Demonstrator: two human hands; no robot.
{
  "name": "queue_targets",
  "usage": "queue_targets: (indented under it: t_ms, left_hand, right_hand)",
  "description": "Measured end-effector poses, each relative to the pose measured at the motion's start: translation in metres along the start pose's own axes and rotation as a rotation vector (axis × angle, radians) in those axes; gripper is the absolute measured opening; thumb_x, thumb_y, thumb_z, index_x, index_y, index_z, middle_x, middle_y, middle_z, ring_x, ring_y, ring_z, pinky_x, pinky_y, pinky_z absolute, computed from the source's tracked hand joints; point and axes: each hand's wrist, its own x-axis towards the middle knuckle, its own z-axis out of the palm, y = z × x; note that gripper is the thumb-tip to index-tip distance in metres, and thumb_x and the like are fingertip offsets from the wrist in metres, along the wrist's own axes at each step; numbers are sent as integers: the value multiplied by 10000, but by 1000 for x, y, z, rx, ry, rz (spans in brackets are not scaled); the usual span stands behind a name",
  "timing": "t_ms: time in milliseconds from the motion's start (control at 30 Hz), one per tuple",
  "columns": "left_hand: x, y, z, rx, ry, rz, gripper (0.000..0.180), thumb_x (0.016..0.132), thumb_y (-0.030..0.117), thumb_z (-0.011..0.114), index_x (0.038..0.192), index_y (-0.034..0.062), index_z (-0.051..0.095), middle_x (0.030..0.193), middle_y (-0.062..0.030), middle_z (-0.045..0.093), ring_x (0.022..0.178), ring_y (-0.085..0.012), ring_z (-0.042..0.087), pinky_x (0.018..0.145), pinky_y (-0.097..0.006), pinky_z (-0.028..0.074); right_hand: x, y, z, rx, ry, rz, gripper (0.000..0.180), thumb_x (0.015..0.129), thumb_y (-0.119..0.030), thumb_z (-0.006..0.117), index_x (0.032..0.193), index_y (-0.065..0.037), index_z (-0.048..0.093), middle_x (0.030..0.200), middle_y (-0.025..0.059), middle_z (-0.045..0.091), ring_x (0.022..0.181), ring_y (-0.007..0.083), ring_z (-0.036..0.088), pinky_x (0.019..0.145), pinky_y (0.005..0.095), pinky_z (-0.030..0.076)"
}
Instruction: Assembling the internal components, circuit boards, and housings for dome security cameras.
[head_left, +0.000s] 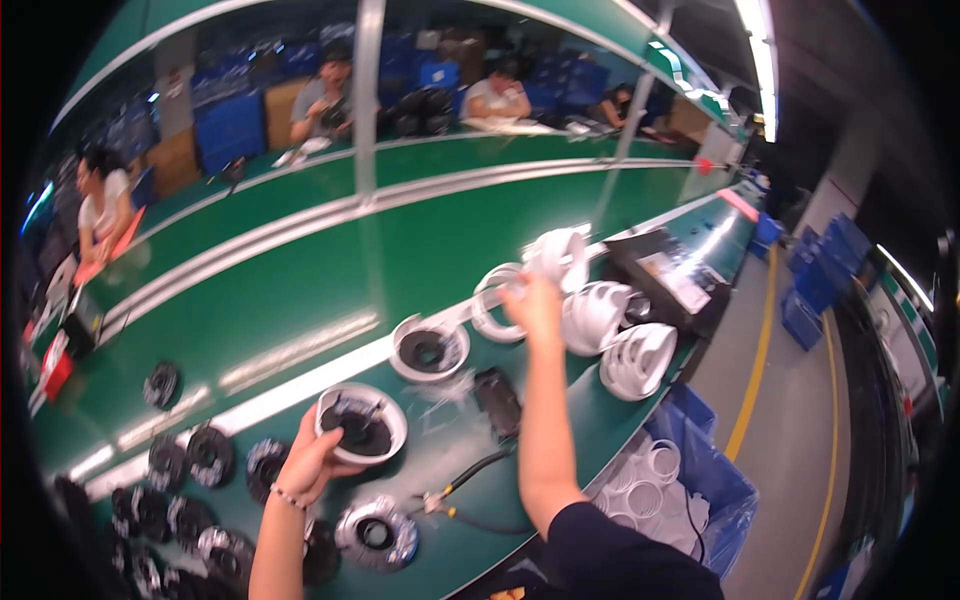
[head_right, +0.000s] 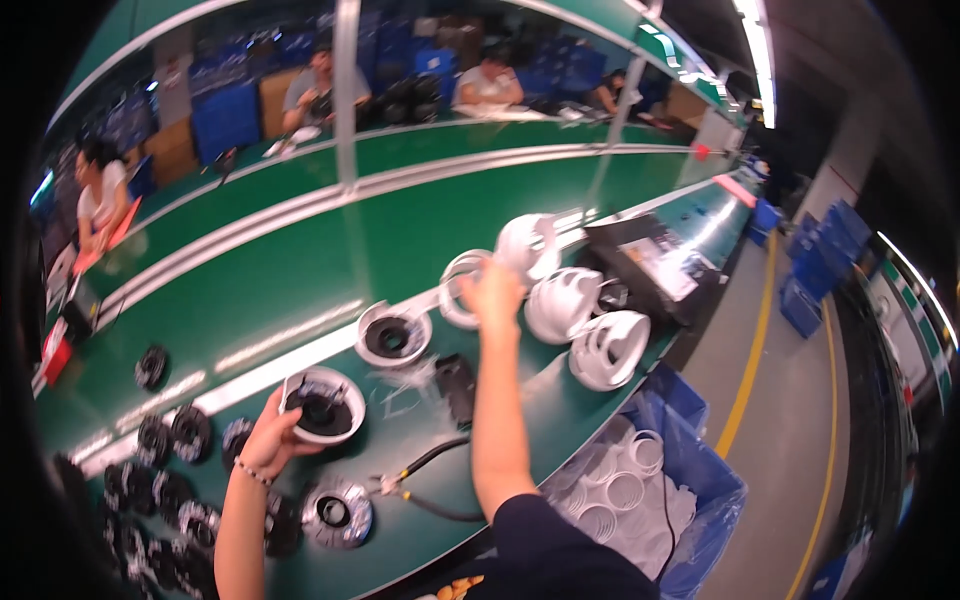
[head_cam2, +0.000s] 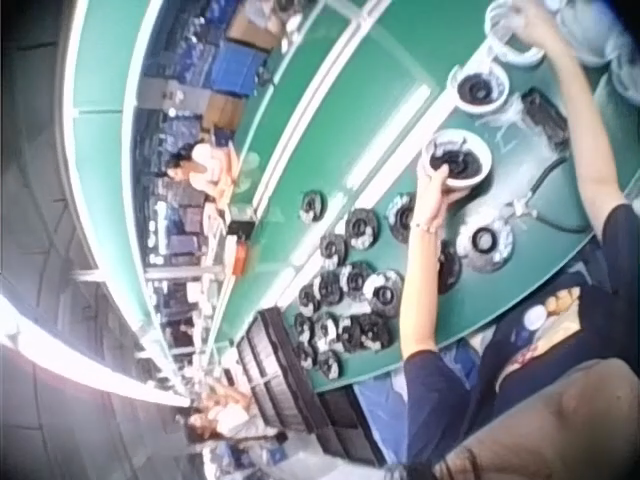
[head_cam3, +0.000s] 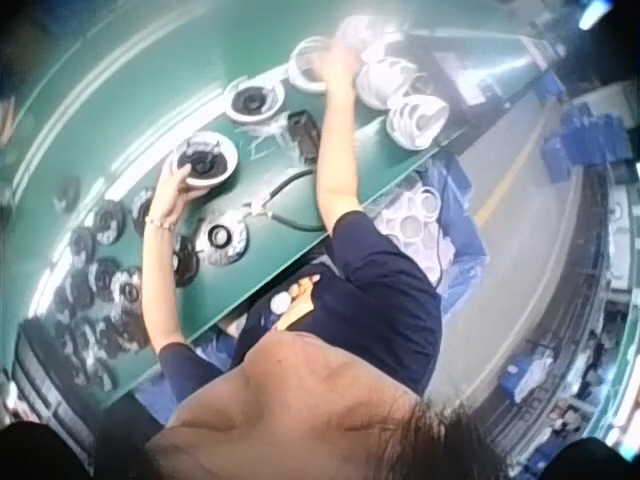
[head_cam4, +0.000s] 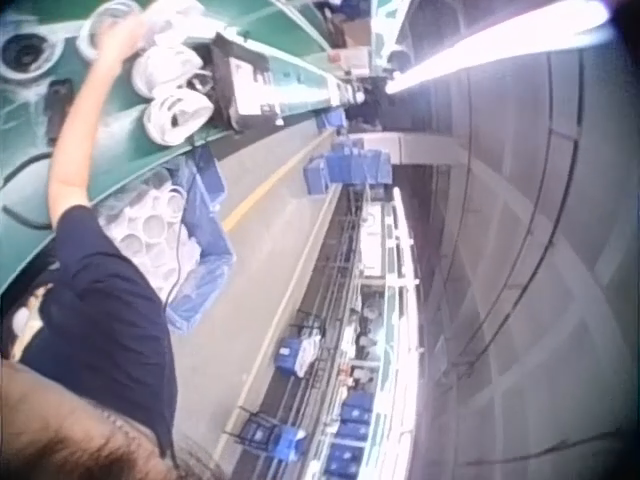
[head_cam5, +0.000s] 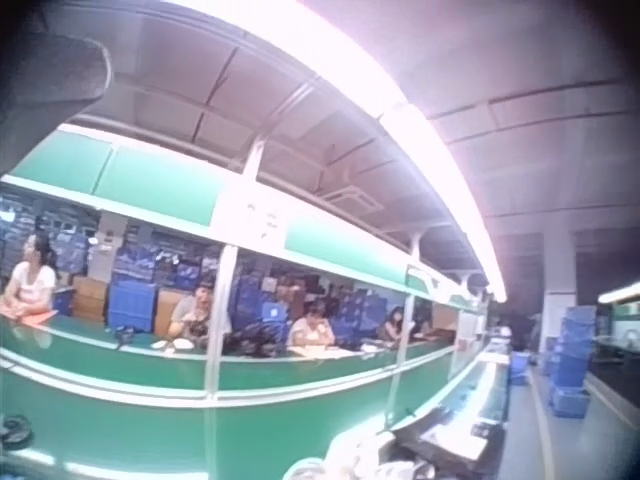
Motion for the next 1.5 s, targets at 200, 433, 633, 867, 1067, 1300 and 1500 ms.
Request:
queue_targets:
  t_ms: [200,433,633,867,1067,1300,1500]
  left_hand:
    - [15,-18,-18,-20,99,-46,535,850,46,377,1309,162,126,1164,-152,433,910,-303,560,721,-493,486]
    - [-5,-12,-17,331,376,137,624,810,55,489,1327,122,146,1327,-161,243,1144,-282,359,847,-379,397]
    - [-41,8,-20,412,436,446,620,784,19,502,1317,49,186,1328,-163,263,1204,-271,308,957,-342,287]
    - [-71,25,-67,381,677,550,413,796,22,505,1193,1,394,1183,-136,456,1124,-212,417,955,-312,305]
    - [-55,12,-101,1193,699,462,440,673,124,634,1075,3,501,1050,-172,551,994,-313,521,876,-352,398]
    - [-25,11,-97,1474,335,233,489,651,92,614,1121,57,485,1044,-137,558,1026,-290,489,932,-443,311]
    - [-38,13,-102,1224,688,577,327,633,73,606,953,26,554,910,-171,573,864,-321,549,770,-349,432]
  right_hand:
    - [-4,-3,23,-66,-421,28,389,617,-314,684,923,-81,624,905,139,608,873,284,573,777,378,442]
    - [-14,5,57,-16,-542,179,281,630,-210,644,887,-97,637,905,149,611,878,273,582,790,356,449]
    - [-3,10,57,-42,-410,56,226,582,-294,675,644,-79,649,693,132,617,702,243,602,700,361,460]
    - [16,13,25,92,24,-124,401,736,-392,583,638,-3,604,557,171,551,525,286,565,510,375,408]
    - [-16,-84,-61,528,145,-230,281,742,-186,615,568,18,531,449,39,475,433,69,412,429,233,325]
    - [-77,-151,-106,787,-83,-657,174,665,-65,656,561,-5,530,467,47,476,384,100,432,370,229,292]
    - [-99,-166,-111,807,-230,-799,193,629,-24,651,534,-5,484,471,61,470,391,138,429,385,237,279]
